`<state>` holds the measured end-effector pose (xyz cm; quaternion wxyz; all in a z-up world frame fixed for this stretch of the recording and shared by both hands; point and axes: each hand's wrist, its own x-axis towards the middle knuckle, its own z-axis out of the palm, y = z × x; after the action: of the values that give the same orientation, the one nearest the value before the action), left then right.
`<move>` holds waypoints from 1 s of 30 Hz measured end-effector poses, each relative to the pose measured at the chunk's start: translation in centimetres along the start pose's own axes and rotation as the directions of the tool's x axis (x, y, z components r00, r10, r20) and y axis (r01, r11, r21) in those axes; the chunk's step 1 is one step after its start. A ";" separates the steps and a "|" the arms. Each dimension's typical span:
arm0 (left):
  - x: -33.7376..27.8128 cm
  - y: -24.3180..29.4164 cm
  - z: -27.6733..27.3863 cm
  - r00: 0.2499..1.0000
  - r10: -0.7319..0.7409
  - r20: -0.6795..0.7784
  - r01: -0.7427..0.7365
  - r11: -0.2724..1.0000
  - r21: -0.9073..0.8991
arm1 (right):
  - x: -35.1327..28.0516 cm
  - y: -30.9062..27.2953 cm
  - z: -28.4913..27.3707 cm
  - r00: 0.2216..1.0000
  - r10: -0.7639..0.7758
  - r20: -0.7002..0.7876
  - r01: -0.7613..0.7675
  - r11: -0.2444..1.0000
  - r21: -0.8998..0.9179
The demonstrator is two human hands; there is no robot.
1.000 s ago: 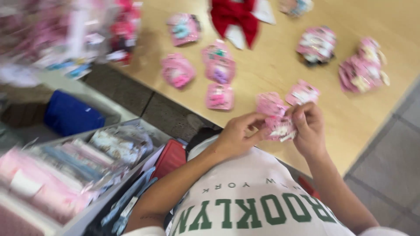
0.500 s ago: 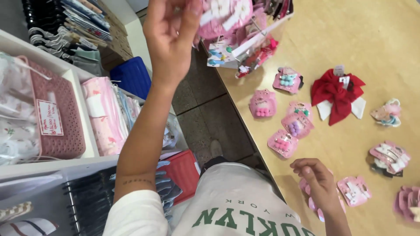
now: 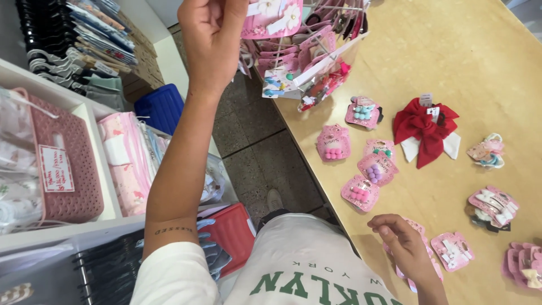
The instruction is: Organizing hair accessories by removing them from a rotating display rack and arranging them on a table.
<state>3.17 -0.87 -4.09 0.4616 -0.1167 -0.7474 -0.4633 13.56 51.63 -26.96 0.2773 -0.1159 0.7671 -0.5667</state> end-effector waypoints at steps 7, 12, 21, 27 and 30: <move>-1.5 -2.9 0.4 0.995 0.067 -0.068 -0.051 0.975 0.218 | -1.6 0.2 -2.4 0.994 0.027 -0.106 -0.037 0.995 -0.094; 1.1 3.7 2.7 0.951 0.308 -0.012 -0.256 0.810 0.527 | -2.3 0.3 -3.4 0.976 0.107 -0.191 -0.132 0.983 -0.124; -0.6 -1.3 2.8 0.965 0.180 0.191 -0.262 0.676 0.688 | -3.7 -0.2 -5.1 0.949 0.142 -0.282 -0.204 0.958 -0.201; -2.2 5.7 4.3 0.956 0.226 0.186 -0.282 0.880 0.381 | -4.6 2.3 -9.0 0.876 -0.006 -0.482 -0.225 0.880 -0.419; -7.9 7.5 6.6 0.964 0.110 0.244 -0.193 0.917 0.350 | -5.4 2.4 -10.3 0.867 0.057 -0.496 -0.375 0.730 -0.571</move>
<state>8.13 10.48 -6.97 0.4250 -0.1358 -0.8562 -0.2607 12.62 63.38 -25.49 0.1022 0.0208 0.9656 -0.2380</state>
